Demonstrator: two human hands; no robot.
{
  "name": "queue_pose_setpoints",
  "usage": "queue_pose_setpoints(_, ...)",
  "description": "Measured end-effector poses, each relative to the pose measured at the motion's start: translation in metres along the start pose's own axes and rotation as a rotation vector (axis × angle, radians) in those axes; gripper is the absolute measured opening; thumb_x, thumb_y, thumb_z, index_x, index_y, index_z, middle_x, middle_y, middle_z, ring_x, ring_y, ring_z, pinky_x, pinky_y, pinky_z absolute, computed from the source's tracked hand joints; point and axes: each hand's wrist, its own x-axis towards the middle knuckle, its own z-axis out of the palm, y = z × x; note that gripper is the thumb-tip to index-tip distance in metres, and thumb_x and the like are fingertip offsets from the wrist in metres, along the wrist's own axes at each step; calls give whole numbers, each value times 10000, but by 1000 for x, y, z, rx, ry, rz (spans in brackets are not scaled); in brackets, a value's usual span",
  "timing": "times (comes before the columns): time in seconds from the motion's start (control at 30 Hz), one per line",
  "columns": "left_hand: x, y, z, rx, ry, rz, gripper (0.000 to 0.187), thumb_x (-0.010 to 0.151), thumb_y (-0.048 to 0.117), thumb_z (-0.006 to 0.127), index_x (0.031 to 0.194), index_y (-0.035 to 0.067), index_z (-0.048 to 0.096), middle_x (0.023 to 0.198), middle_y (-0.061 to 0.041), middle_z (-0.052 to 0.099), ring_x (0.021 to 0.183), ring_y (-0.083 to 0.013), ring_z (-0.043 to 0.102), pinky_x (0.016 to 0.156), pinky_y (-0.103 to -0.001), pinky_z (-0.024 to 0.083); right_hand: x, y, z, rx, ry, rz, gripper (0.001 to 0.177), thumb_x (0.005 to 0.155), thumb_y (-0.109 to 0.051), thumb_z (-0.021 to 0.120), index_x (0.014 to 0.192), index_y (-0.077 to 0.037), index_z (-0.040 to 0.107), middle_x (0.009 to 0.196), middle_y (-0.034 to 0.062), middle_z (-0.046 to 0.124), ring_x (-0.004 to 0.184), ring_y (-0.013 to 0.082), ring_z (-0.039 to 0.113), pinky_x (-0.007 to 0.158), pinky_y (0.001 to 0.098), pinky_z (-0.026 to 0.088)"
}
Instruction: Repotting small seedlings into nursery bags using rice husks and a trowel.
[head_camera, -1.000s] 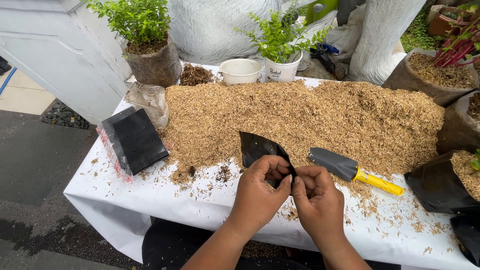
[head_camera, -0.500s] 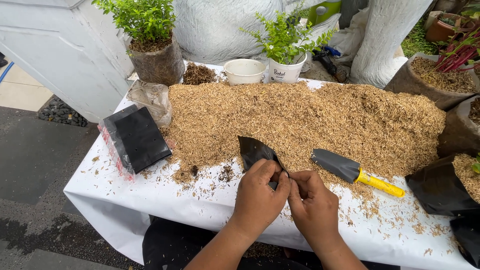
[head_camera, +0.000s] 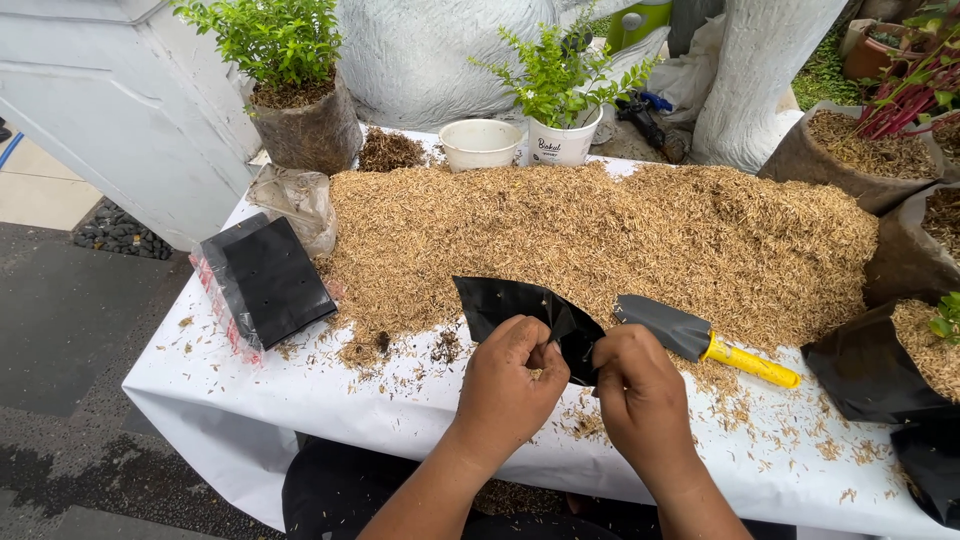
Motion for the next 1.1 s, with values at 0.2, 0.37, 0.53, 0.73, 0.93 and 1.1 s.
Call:
queue_pose_setpoints(0.2,-3,-8,-1,-28,-48,-68,155,1028,96,636,907,115,541,858,-24,556,755,-216,538,661,-415,461,2,11,3,-5,-144,-23,397,1075,-67,698,1450,-178,771,1112,37,730,916,196,713,771,339,569)
queue_pose_setpoints(0.37,-6,-8,-3,37,-105,38,221,1006,78,638,872,127,470,847,-18,499,762,-236,504,658,-436,438,-2,20,8,-130,-122,106,316,1067,-267,739,1343,-145,833,1141,34,705,910,199,686,792,373,566)
queue_pose_setpoints(0.53,-10,-8,3,180,-92,230,133,939,69,675,930,91,545,890,-74,549,833,-322,563,713,-478,477,-3,12,5,-210,-237,62,191,1044,-239,723,877,-149,746,1023,48,558,992,278,557,861,415,467)
queue_pose_setpoints(0.73,-12,-21,-3,99,-142,337,50,1004,39,631,1025,60,590,963,-97,563,866,-317,565,761,-448,495,9,23,-3,-192,-322,462,199,1079,-326,632,1110,-236,806,953,19,627,1016,217,674,879,413,512)
queue_pose_setpoints(0.93,-20,-35,3,96,-96,224,37,1026,46,607,1033,66,577,949,-71,545,870,-284,570,751,-432,505,1,33,7,-212,-179,409,383,1060,-338,687,1404,-280,844,1280,22,698,1276,216,703,1038,434,572)
queue_pose_setpoints(1.1,-19,-23,7,270,51,85,373,852,98,692,1184,43,531,1124,-118,542,1024,-337,586,871,-459,561,-6,18,18,-217,-21,-37,242,1004,39,680,1176,-68,810,1132,60,730,936,280,741,726,425,585)
